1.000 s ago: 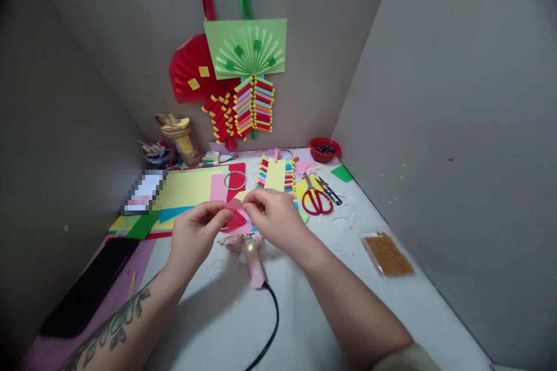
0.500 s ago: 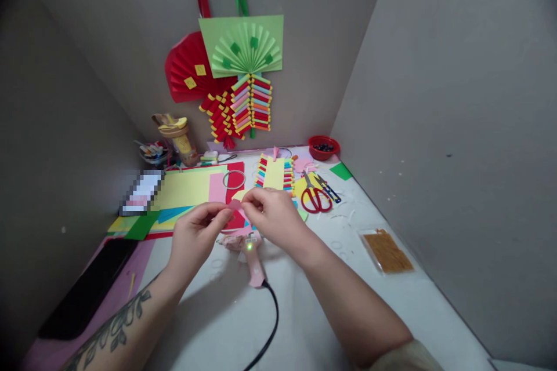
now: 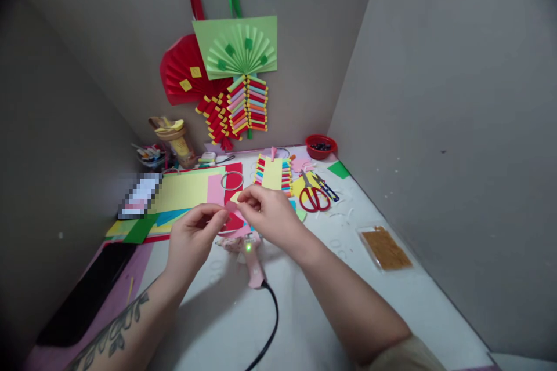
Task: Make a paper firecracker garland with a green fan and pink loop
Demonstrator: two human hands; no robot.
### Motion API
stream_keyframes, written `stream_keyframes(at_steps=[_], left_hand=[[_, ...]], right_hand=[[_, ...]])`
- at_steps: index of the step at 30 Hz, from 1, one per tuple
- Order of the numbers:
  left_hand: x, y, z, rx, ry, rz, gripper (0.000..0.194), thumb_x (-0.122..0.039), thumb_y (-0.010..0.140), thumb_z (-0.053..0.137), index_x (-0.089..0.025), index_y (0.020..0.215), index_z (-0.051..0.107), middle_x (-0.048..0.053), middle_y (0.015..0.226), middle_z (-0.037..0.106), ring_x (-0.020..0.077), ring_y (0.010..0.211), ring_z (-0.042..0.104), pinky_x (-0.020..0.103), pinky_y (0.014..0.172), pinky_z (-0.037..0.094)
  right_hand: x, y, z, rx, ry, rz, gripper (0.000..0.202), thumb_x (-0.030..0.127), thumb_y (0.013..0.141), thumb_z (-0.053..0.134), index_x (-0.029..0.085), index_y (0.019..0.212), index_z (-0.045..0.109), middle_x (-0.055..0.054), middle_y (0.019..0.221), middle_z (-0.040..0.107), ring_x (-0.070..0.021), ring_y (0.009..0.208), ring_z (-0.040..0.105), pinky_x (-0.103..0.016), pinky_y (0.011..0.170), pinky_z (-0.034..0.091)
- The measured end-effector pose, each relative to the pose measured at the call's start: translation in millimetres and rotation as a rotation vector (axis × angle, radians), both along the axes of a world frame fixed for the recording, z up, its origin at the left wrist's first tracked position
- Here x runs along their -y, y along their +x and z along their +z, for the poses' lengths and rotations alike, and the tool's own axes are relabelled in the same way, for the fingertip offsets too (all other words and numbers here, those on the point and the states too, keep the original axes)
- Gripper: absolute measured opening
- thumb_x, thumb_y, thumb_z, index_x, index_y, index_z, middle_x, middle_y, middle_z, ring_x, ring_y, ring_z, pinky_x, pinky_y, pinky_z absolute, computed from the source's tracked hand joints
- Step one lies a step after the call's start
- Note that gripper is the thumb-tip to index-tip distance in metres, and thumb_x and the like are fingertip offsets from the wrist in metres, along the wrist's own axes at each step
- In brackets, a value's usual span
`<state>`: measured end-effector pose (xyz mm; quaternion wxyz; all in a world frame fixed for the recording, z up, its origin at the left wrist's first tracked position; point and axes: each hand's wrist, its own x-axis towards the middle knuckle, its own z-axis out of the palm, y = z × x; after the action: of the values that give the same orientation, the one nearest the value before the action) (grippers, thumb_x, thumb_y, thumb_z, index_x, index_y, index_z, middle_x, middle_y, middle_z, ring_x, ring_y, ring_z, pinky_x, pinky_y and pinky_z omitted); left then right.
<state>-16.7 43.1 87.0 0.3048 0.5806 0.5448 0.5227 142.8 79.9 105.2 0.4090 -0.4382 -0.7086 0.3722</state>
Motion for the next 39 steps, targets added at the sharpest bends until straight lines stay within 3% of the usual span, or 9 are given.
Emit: stream_keyframes(at_steps=[6,20,29,33,36,39], left_hand=[[4,0,-0.8,0.023,0.086,0.04,0.014,-0.03,0.078,0.062,-0.017,0.074,0.065,0.001,0.069,0.064,0.0126,0.063,0.06,0.022,0.057,0.049],[7,1,-3.0,0.026,0.153,0.052,0.01,-0.028,0.078,0.063,-0.018,0.076,0.065,0.0,0.071,0.063,0.0113,0.062,0.059,0.022,0.059,0.048],[8,1,-0.6,0.007,0.166,0.006,0.008,-0.025,0.078,0.062,-0.019,0.075,0.065,0.0,0.069,0.063,0.0123,0.062,0.058,0.022,0.057,0.047],[9,1,0.0,-0.018,0.15,-0.024,0.009,-0.025,0.079,0.061,-0.019,0.075,0.064,0.0,0.068,0.062,0.0124,0.062,0.058,0.022,0.057,0.046],[9,2,-0.8,-0.049,0.141,-0.041,0.01,-0.026,0.08,0.06,-0.019,0.074,0.063,0.0,0.068,0.061,0.0121,0.061,0.057,0.022,0.057,0.045],[8,2,-1.2,-0.084,0.14,-0.055,0.011,-0.026,0.081,0.058,-0.018,0.074,0.062,0.001,0.069,0.061,0.0122,0.062,0.056,0.022,0.057,0.044]], right_hand=[[5,-5,2.9,-0.174,-0.11,0.095,0.022,0.023,0.075,0.062,0.018,0.096,0.058,-0.002,0.084,0.065,-0.014,0.079,0.06,-0.025,0.068,0.046],[10,-9,3.8,-0.251,-0.117,0.063,0.011,0.027,0.073,0.064,0.017,0.078,0.061,0.001,0.066,0.059,-0.0093,0.058,0.049,-0.021,0.053,0.041],[6,-5,2.6,-0.259,-0.176,0.144,0.019,0.031,0.075,0.063,0.017,0.089,0.064,0.002,0.064,0.056,-0.0089,0.055,0.048,-0.021,0.051,0.04],[7,-4,7.1,-0.185,-0.097,0.143,0.012,0.021,0.074,0.061,0.018,0.085,0.063,0.002,0.067,0.056,-0.0095,0.059,0.05,-0.022,0.055,0.042],[8,-4,9.9,-0.172,-0.013,0.125,0.015,0.014,0.072,0.059,0.019,0.086,0.061,-0.001,0.082,0.06,-0.0122,0.074,0.056,-0.024,0.064,0.045],[10,-4,10.4,-0.194,0.007,0.144,0.02,0.011,0.073,0.056,0.02,0.09,0.057,-0.001,0.084,0.061,-0.0136,0.08,0.058,-0.026,0.07,0.045]])
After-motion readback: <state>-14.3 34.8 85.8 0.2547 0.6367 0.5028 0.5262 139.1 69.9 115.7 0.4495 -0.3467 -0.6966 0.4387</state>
